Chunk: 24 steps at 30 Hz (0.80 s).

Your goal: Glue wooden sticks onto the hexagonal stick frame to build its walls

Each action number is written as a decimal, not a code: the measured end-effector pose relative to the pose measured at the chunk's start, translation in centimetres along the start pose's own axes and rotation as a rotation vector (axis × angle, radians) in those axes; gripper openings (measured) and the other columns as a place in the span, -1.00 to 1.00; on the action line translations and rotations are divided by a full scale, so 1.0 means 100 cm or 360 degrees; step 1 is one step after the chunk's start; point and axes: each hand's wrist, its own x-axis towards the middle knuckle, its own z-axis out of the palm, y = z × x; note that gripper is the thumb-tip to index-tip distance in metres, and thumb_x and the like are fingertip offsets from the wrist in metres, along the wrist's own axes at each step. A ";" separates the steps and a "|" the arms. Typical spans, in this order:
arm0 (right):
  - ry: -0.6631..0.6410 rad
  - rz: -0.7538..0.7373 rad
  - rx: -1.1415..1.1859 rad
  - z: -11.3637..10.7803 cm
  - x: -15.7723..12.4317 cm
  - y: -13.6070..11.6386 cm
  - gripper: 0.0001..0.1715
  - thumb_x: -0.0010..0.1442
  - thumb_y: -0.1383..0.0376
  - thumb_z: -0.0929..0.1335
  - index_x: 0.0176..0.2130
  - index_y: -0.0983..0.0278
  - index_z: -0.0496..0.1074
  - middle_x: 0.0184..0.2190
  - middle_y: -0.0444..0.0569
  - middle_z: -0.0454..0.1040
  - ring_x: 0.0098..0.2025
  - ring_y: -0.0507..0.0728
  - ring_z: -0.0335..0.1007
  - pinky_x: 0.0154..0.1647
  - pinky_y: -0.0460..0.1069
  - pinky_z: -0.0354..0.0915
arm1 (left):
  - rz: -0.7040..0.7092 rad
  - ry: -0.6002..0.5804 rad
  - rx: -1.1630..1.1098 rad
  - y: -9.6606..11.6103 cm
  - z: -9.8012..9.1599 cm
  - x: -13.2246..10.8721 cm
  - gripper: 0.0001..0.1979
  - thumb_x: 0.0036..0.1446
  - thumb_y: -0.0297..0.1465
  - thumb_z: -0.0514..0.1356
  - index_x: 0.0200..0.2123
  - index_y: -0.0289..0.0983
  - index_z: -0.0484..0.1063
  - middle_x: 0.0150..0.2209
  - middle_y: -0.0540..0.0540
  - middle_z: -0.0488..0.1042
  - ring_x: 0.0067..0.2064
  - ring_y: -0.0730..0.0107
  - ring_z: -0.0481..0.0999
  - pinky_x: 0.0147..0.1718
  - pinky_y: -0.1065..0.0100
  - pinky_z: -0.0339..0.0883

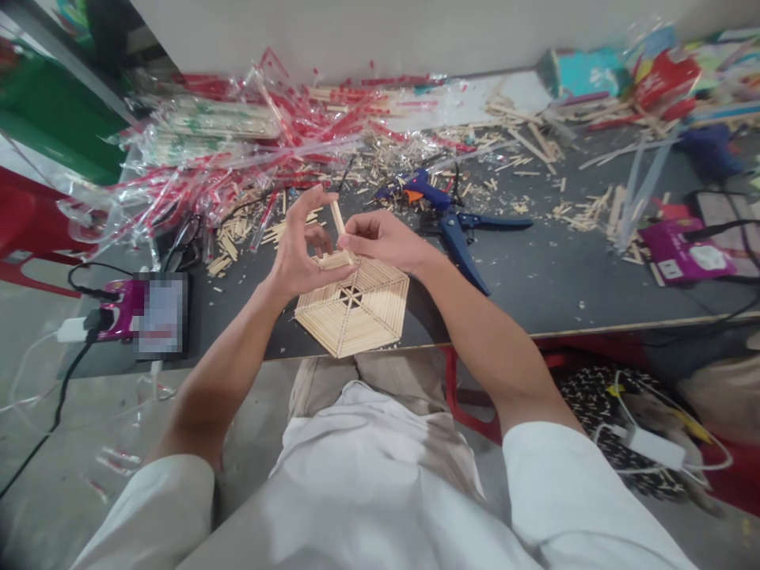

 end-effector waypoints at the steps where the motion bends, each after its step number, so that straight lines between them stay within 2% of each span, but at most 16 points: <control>1: 0.0015 -0.0002 -0.0017 0.001 0.000 0.000 -0.47 0.16 -0.09 0.57 -0.37 0.30 0.46 -0.58 -0.25 0.27 -0.54 -0.09 0.05 -0.54 -0.08 -0.01 | -0.0001 0.0001 -0.0005 0.000 0.000 0.000 0.06 0.13 0.25 0.30 0.49 0.01 -0.13 0.35 -0.30 0.34 -0.41 0.54 0.52 -0.51 0.39 0.37; 6: 0.0146 -0.0039 -0.0003 0.003 0.001 0.002 -0.45 0.23 -0.14 0.51 -0.36 0.27 0.48 -0.61 -0.27 0.23 -0.57 -0.08 0.03 -0.54 -0.07 -0.01 | -0.0082 -0.0118 0.0069 0.000 -0.001 -0.003 0.01 0.19 0.23 0.25 0.50 0.04 -0.15 0.42 -0.26 0.29 -0.38 0.51 0.53 -0.46 0.31 0.43; 11: 0.0204 -0.0070 -0.0086 0.003 0.004 0.005 -0.42 0.20 -0.20 0.50 -0.39 0.25 0.49 -0.64 -0.26 0.24 -0.58 -0.07 0.03 -0.55 -0.06 -0.06 | -0.0116 -0.0199 0.0152 -0.006 0.001 -0.006 0.04 0.23 0.15 0.27 0.53 0.12 -0.29 0.47 -0.22 0.22 -0.27 0.40 0.60 -0.40 0.30 0.47; 17: 0.0217 -0.0131 -0.0110 0.003 0.006 0.009 -0.31 0.17 -0.31 0.45 -0.42 0.25 0.45 -0.65 -0.25 0.23 -0.59 -0.06 0.05 -0.55 -0.07 -0.01 | -0.0136 -0.0228 -0.0014 -0.006 -0.001 -0.005 0.09 0.20 0.15 0.30 0.54 0.14 -0.33 0.48 -0.29 0.19 -0.32 0.49 0.60 -0.45 0.39 0.44; 21: 0.0274 -0.0158 -0.0113 0.004 0.006 0.010 -0.26 0.23 -0.34 0.38 -0.42 0.26 0.46 -0.65 -0.22 0.26 -0.60 -0.07 0.08 -0.57 -0.08 -0.01 | -0.0192 -0.0317 -0.0170 -0.007 -0.001 -0.004 0.13 0.21 0.20 0.26 0.53 0.19 -0.49 0.50 -0.38 0.10 -0.20 0.35 0.67 -0.47 0.41 0.44; 24: 0.0278 -0.0150 -0.0053 0.006 0.007 0.010 -0.25 0.25 -0.35 0.36 -0.43 0.26 0.44 -0.64 -0.22 0.27 -0.61 -0.08 0.06 -0.59 -0.10 -0.01 | -0.0230 -0.0350 -0.0313 -0.008 0.000 -0.002 0.15 0.19 0.25 0.24 0.52 0.20 -0.50 0.51 -0.40 0.06 -0.15 0.27 0.69 -0.44 0.38 0.48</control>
